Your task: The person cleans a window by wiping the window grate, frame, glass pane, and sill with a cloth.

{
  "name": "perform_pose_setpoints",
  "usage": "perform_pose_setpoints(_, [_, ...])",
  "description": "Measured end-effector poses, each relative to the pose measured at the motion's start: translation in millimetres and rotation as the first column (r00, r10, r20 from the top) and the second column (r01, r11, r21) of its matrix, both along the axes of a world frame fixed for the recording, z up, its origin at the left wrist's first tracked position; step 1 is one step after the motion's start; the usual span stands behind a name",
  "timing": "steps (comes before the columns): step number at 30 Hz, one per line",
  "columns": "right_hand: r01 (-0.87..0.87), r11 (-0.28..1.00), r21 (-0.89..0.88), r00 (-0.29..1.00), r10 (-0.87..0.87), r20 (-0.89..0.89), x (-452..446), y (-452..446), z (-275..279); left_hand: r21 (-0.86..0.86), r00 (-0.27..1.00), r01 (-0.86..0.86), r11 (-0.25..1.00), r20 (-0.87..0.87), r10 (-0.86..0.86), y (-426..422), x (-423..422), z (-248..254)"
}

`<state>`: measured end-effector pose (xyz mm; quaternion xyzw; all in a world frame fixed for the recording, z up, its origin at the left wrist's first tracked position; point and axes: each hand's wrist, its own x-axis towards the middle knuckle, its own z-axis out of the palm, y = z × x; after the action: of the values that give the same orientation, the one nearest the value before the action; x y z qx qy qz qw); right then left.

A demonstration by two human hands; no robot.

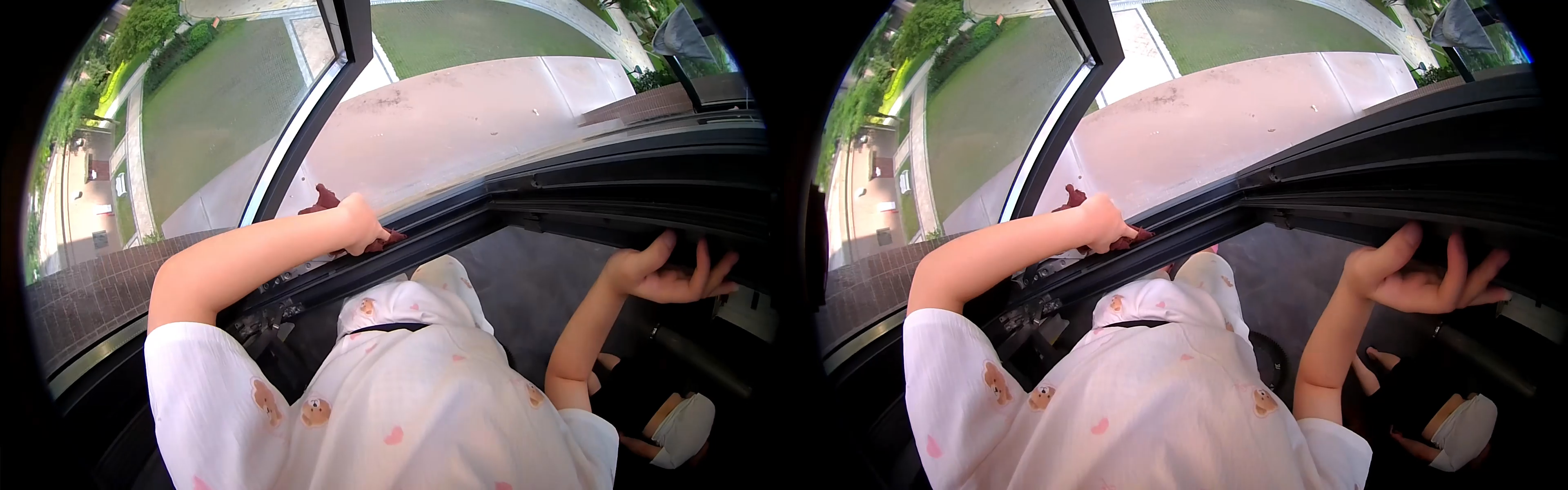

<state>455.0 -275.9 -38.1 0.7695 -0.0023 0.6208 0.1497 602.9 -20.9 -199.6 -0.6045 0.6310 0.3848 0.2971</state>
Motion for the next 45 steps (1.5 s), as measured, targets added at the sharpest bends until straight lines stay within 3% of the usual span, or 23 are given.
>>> perform_pose_setpoints(5, [-0.094, 0.996, -0.007, 0.996, 0.094, 0.011, -1.3, -7.6, -2.6, 0.142, 0.999, -0.035, 0.989, 0.041, 0.03, 20.6, -5.4, 5.8])
perform_pose_setpoints(10, [-0.121, 0.992, -0.018, 0.992, 0.122, 0.027, 0.7, -8.6, -2.2, 0.309, 0.995, 0.03, 0.951, 0.08, -0.058, 33.3, -8.7, 7.7])
perform_pose_setpoints(16, [-0.189, 0.981, -0.041, 0.981, 0.191, 0.029, 1.8, -11.1, -0.2, 0.394, 0.989, 0.031, 0.919, 0.118, -0.084, 33.4, -15.0, 6.9])
perform_pose_setpoints(19, [-0.204, 0.977, -0.058, 0.978, 0.206, 0.032, 2.5, -12.6, -0.4, 0.478, 0.987, -0.032, 0.878, 0.154, -0.048, 34.8, -19.3, 11.4])
perform_pose_setpoints(27, [-0.229, 0.97, -0.084, 0.971, 0.234, 0.054, 3.1, -14.6, -0.2, 0.584, 0.952, -0.04, 0.811, 0.268, -0.146, 95.6, -32.7, -23.8])
perform_pose_setpoints(31, [-0.248, 0.967, -0.062, 0.965, 0.252, 0.073, 3.5, -12.8, -1.3, 0.58, 0.96, -0.16, 0.798, 0.278, -0.01, 98.6, -30.3, -19.1])
perform_pose_setpoints(34, [-0.269, 0.962, -0.038, 0.96, 0.271, 0.071, 0.4, -12.7, -0.9, 0.538, 0.924, -0.382, 0.752, 0.222, 0.311, 82.9, -5.0, 23.8])
perform_pose_setpoints(35, [-0.309, 0.951, -0.027, 0.95, 0.31, 0.023, -5.3, -17.1, -0.8, 0.485, 0.84, -0.526, 0.698, 0.167, 0.516, 77.6, 4.6, 49.4])
perform_pose_setpoints(37, [-0.362, 0.932, -0.02, 0.932, 0.362, -0.014, -8.2, -9.2, -3.0, 0.447, 0.504, -0.77, 0.455, -0.012, 0.864, 84.4, 20.6, 71.7])
perform_pose_setpoints(38, [-0.585, 0.808, 0.071, 0.809, 0.588, -0.01, -8.6, 6.8, -6.6, 0.449, 0.319, -0.821, 0.352, -0.15, 0.936, 87.9, 24.4, 81.6])
perform_pose_setpoints(39, [-0.764, 0.626, 0.156, 0.635, 0.772, 0.014, -9.0, 25.2, -10.4, 0.44, 0.31, -0.829, 0.345, -0.151, 0.939, 92.7, 23.6, 86.1])
perform_pose_setpoints(40, [-0.782, 0.493, 0.382, 0.517, 0.855, -0.045, -12.1, 43.8, -21.7, 0.465, 0.075, -0.85, 0.248, -0.361, 0.93, 97.5, 21.5, 90.0])
perform_pose_setpoints(41, [-0.728, 0.346, 0.592, 0.38, 0.922, -0.072, -15.0, 63.0, -36.9, 0.508, -0.165, -0.846, 0.162, -0.538, 0.826, 99.8, 18.1, 92.7])
perform_pose_setpoints(42, [-0.576, 0.196, 0.794, 0.225, 0.971, -0.076, -1.0, 78.9, -51.4, 0.5, -0.168, -0.852, 0.157, -0.544, 0.822, 99.5, 10.8, 93.7])
perform_pose_setpoints(43, [-0.375, 0.168, 0.911, 0.134, 0.983, -0.126, 15.7, 89.8, -75.1, 0.565, -0.391, -0.823, 0.064, -0.644, 0.657, 98.8, -0.7, 92.8])
perform_pose_setpoints(44, [-0.064, 0.038, 0.997, 0.01, 0.999, -0.037, 26.0, 99.7, -99.4, 0.639, -0.577, -0.769, -0.005, -0.692, 0.434, 97.8, -12.5, 90.9])
perform_pose_setpoints(45, [0.198, -0.229, 0.953, -0.049, 0.969, 0.243, 35.0, 109.1, -122.0, 0.724, -0.706, -0.689, -0.039, -0.658, 0.262, 92.8, -24.8, 86.2])
